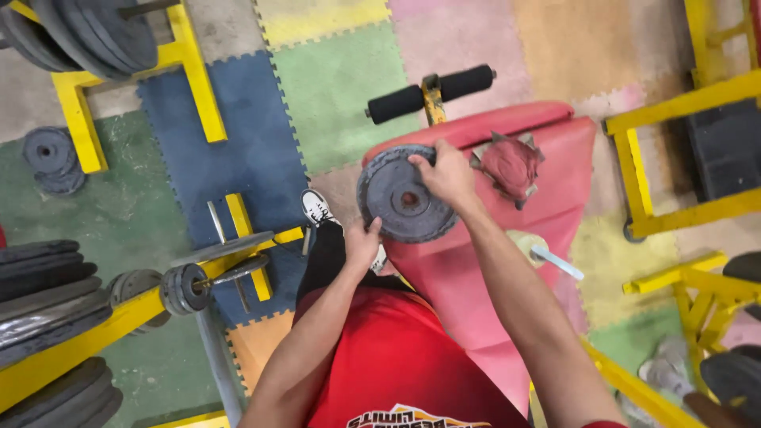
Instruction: The person is cleaning a weight plate with a cloth and organizing weight plates by moving them between racks in a gym.
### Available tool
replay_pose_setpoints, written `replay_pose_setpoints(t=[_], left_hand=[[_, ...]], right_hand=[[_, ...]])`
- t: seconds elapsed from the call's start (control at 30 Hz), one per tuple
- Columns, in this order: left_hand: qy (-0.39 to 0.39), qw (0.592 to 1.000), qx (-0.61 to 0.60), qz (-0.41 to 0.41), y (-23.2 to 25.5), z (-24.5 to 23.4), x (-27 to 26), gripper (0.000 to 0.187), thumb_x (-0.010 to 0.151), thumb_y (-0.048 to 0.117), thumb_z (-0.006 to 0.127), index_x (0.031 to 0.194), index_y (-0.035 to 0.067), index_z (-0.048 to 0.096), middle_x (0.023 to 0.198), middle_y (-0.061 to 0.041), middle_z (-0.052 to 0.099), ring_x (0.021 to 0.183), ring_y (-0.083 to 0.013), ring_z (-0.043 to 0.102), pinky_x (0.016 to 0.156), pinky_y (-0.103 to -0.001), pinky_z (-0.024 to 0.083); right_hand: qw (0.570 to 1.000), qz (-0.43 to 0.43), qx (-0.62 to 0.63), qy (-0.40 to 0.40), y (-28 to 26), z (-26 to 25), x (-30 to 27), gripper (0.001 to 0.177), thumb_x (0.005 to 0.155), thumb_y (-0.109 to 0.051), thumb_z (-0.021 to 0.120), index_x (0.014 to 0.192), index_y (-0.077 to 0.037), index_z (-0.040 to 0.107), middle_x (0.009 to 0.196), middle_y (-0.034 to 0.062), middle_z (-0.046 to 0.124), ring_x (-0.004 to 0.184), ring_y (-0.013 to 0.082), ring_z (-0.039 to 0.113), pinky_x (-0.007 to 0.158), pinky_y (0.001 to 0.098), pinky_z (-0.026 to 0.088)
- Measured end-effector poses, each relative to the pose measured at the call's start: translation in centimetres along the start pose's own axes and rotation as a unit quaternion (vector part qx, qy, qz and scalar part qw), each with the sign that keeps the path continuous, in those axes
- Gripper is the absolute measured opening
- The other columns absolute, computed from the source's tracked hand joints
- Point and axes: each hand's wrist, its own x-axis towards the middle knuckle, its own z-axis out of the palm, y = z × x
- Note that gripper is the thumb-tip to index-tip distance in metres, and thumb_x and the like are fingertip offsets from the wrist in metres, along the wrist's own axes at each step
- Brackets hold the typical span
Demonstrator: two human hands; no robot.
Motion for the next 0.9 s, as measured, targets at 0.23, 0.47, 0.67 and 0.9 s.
replay_pose_setpoints(t=[0.23,0.47,0.67,0.9], left_hand=[[0.050,0.961,-0.273,0.013,0.3,-4.7,4.1,0.030,0.098,0.026,0.065,0.117,0.002,0.065,0.114,-0.011,0.074,0.101,-0.0202,0.068,0.089,-0.034,0.054],[0.179,0.972,-0.132,0.076,8.8,-15.8,7.2,0.031,0.087,0.024,0.081,0.098,0.000,0.064,0.092,-0.006,0.068,0.084,-0.0150,0.061,0.076,-0.033,0.051],[0.272,0.952,-0.106,0.093,13.3,-24.5,9.8,0.031,0.083,0.021,0.085,0.089,0.001,0.063,0.079,-0.002,0.066,0.072,-0.0116,0.056,0.067,-0.032,0.050],[0.338,0.932,-0.121,0.050,13.6,-32.0,11.0,0.034,0.079,0.024,0.087,0.091,0.000,0.067,0.080,-0.006,0.071,0.072,-0.0150,0.063,0.069,-0.034,0.052]], right_hand=[[0.997,-0.039,0.063,0.002,-2.5,4.6,1.5,0.054,0.088,-0.048,0.079,0.095,0.004,0.067,0.087,0.0283,0.071,0.086,0.0455,0.070,0.072,0.0531,0.053],[0.981,0.061,0.176,-0.056,-9.5,9.9,6.9,0.057,0.091,-0.050,0.070,0.099,0.006,0.068,0.082,0.0263,0.072,0.079,0.0405,0.074,0.071,0.0494,0.056],[0.980,-0.009,0.178,-0.086,-18.1,12.4,11.5,0.061,0.096,-0.050,0.068,0.107,0.009,0.065,0.090,0.0277,0.072,0.087,0.0354,0.073,0.078,0.0457,0.056],[0.945,-0.040,0.242,-0.217,-25.7,15.3,13.7,0.053,0.092,-0.038,0.071,0.110,0.010,0.061,0.094,0.0195,0.073,0.083,0.0239,0.071,0.074,0.0387,0.058]])
